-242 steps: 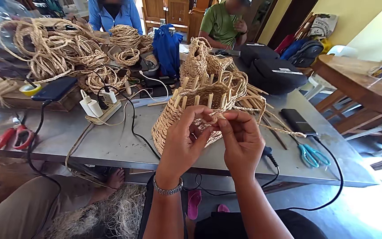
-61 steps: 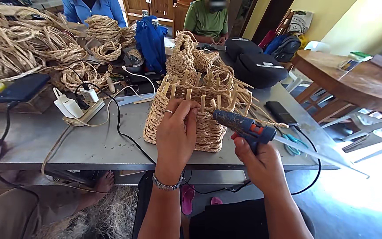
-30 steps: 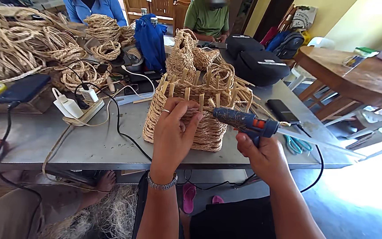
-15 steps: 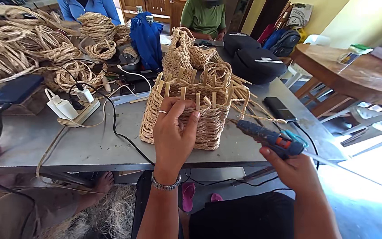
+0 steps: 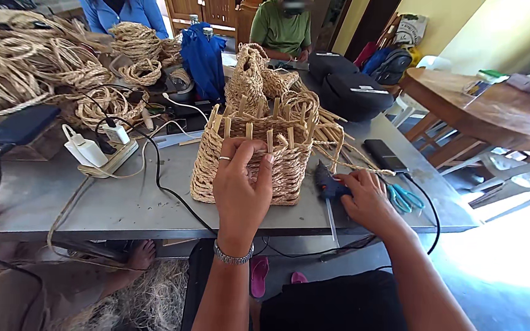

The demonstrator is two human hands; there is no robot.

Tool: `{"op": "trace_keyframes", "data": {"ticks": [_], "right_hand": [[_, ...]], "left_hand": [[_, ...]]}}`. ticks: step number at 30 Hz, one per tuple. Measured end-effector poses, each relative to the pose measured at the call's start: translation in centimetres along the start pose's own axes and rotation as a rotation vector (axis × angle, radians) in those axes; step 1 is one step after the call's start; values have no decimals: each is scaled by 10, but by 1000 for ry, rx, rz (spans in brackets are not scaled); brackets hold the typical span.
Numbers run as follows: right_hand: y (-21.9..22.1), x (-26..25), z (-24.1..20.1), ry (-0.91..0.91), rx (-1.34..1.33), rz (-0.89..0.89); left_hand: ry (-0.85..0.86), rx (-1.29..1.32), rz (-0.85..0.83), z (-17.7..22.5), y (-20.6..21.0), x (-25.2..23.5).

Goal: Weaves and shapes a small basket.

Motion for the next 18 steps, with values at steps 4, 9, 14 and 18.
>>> {"op": "trace_keyframes", "data": {"ticks": [4,9,14,18], "right_hand": [[-49,3,-63,-184,-132,253],[-85,-1,-158,-455,-310,464],[-77,-17,-175,-454,-247,506],[-72,-15,-169,-452,-348,505]], "left_hand": [[13,-3,-1,1,0,-1],[22,-9,-3,1,0,0],[25,-1,10,1,-1,0],[26,-6,5,1,0,0]]}}
Point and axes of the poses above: each hand's wrist, its own x-axis away from the middle knuckle, its own y-axis out of the palm, z = x × y, the point moved 8 cm from there along -x, towards the middle knuckle, and after that the axes turned 12 degrees about -z, right-handed, at the moved point
